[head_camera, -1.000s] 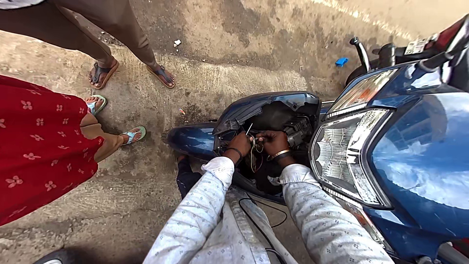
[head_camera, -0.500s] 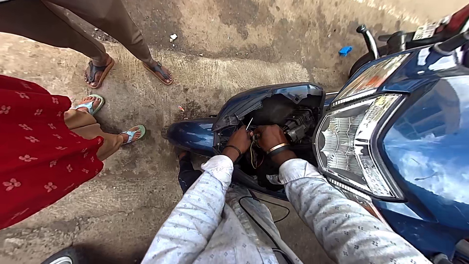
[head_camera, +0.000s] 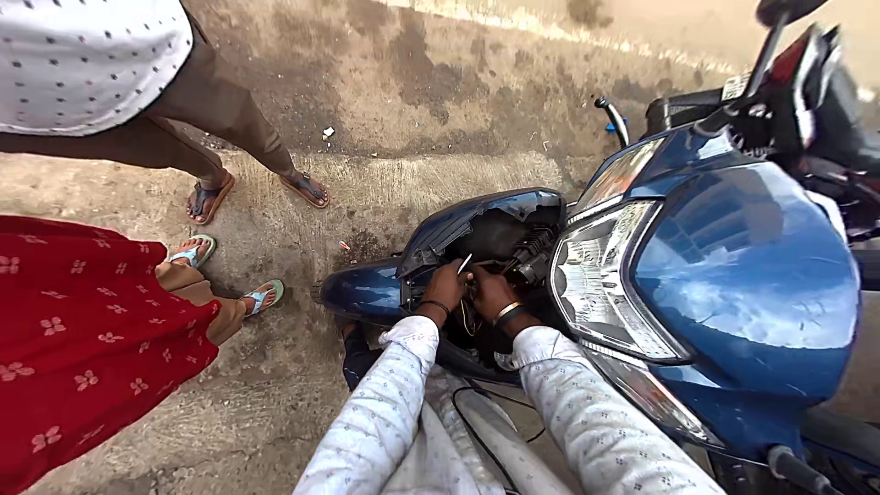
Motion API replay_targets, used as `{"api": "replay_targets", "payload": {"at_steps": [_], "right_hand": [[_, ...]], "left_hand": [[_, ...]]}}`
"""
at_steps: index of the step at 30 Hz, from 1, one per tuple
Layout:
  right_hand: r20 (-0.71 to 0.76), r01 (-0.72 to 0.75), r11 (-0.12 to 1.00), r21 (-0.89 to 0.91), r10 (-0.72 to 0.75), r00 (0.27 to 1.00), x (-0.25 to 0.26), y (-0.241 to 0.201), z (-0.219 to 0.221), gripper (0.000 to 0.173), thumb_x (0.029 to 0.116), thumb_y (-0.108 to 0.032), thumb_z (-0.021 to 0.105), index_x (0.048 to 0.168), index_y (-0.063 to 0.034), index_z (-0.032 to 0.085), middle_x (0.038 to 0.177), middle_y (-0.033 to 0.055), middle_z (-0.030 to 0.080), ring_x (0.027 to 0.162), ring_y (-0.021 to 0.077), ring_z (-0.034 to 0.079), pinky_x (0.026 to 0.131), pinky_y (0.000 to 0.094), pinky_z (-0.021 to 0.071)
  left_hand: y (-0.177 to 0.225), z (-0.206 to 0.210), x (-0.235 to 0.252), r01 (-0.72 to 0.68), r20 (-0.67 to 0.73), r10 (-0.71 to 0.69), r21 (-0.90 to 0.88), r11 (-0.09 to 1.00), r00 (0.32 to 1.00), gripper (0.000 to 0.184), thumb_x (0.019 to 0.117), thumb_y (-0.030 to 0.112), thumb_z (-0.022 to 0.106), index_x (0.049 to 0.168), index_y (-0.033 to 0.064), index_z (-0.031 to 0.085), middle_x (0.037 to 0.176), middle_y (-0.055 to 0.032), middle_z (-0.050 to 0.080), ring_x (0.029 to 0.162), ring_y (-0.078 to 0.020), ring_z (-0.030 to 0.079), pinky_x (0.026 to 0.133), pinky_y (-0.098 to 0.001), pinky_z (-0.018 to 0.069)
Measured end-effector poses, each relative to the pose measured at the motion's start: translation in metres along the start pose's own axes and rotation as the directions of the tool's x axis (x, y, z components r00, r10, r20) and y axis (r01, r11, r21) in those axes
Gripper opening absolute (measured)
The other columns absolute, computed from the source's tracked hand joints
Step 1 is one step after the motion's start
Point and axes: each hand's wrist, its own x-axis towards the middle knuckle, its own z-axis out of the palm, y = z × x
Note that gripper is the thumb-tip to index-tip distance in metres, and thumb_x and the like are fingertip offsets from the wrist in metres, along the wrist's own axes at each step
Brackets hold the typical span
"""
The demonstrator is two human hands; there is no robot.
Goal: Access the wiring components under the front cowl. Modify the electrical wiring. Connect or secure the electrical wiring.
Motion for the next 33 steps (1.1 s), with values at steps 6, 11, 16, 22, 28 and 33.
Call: {"api": "replay_targets", "payload": {"at_steps": [6, 11, 16, 22, 28, 33], "right_hand": [[-0.241, -0.001, 0.935, 0.355, 0.093, 0.966, -0.019, 0.011, 0.040, 0.089, 0.0903, -0.002, 0.069, 0.164, -0.0109, 0.020, 0.113, 0.0271, 0.069, 0.096, 0.0467, 0.070, 0.084, 0.0649, 0.0560], [-0.300, 0.091, 0.865, 0.493, 0.072, 0.951, -0.020, 0.020, 0.034, 0.050, 0.0989, -0.008, 0.064, 0.147, -0.0052, 0.053, 0.126, 0.0189, 0.070, 0.113, 0.0369, 0.068, 0.103, 0.0553, 0.0519], [-0.321, 0.118, 0.701, 0.703, 0.165, 0.933, -0.006, 0.036, 0.031, 0.031, 0.1058, -0.006, 0.052, 0.133, -0.0015, 0.064, 0.128, 0.0202, 0.068, 0.119, 0.0328, 0.065, 0.107, 0.0490, 0.0485], [-0.302, 0.244, 0.380, 0.892, 0.102, 0.948, 0.033, 0.072, 0.058, 0.040, 0.1027, 0.001, 0.054, 0.143, 0.0042, 0.053, 0.134, 0.0226, 0.063, 0.117, 0.0290, 0.064, 0.102, 0.0413, 0.0512], [-0.456, 0.409, 0.531, 0.742, -0.047, 0.889, 0.073, 0.092, 0.082, 0.023, 0.0982, 0.003, 0.060, 0.119, 0.0040, 0.068, 0.115, 0.0181, 0.071, 0.103, 0.0235, 0.069, 0.095, 0.0401, 0.0555], [-0.554, 0.496, 0.502, 0.709, -0.038, 0.831, 0.052, 0.083, 0.059, 0.027, 0.0918, 0.007, 0.062, 0.119, 0.0068, 0.067, 0.103, 0.0152, 0.072, 0.087, 0.0176, 0.070, 0.084, 0.0342, 0.0595]], "left_hand": [[0.013, 0.003, 0.005, 0.012, -0.036, -0.004, 0.216, 0.976, 0.999, 0.028, 0.1032, 0.023, 0.062, 0.123, 0.0053, 0.070, 0.118, -0.0194, 0.072, 0.113, -0.0359, 0.068, 0.101, -0.0573, 0.0520], [0.005, 0.005, 0.005, 0.039, -0.059, -0.028, 0.196, 0.980, 0.998, 0.034, 0.1101, 0.024, 0.049, 0.135, 0.0059, 0.063, 0.125, -0.0227, 0.069, 0.118, -0.0390, 0.066, 0.105, -0.0581, 0.0485], [0.017, 0.001, -0.015, 0.096, -0.166, -0.050, 0.286, 0.953, 0.985, 0.035, 0.1106, 0.019, 0.046, 0.137, -0.0008, 0.059, 0.135, -0.0249, 0.061, 0.126, -0.0391, 0.061, 0.110, -0.0538, 0.0460], [0.039, -0.008, -0.038, 0.127, -0.218, -0.045, 0.380, 0.916, 0.975, 0.036, 0.1081, 0.012, 0.047, 0.142, 0.0072, 0.058, 0.142, -0.0170, 0.061, 0.128, -0.0349, 0.062, 0.110, -0.0530, 0.0479], [0.024, 0.001, -0.012, 0.081, -0.152, -0.024, 0.379, 0.922, 0.988, 0.029, 0.1014, 0.026, 0.065, 0.123, 0.0082, 0.073, 0.124, -0.0149, 0.069, 0.117, -0.0300, 0.066, 0.105, -0.0491, 0.0510], [-0.001, 0.017, -0.005, 0.090, -0.183, -0.056, 0.184, 0.979, 0.982, 0.023, 0.1004, 0.023, 0.066, 0.116, 0.0100, 0.077, 0.116, -0.0112, 0.073, 0.109, -0.0257, 0.070, 0.101, -0.0471, 0.0538]]}}
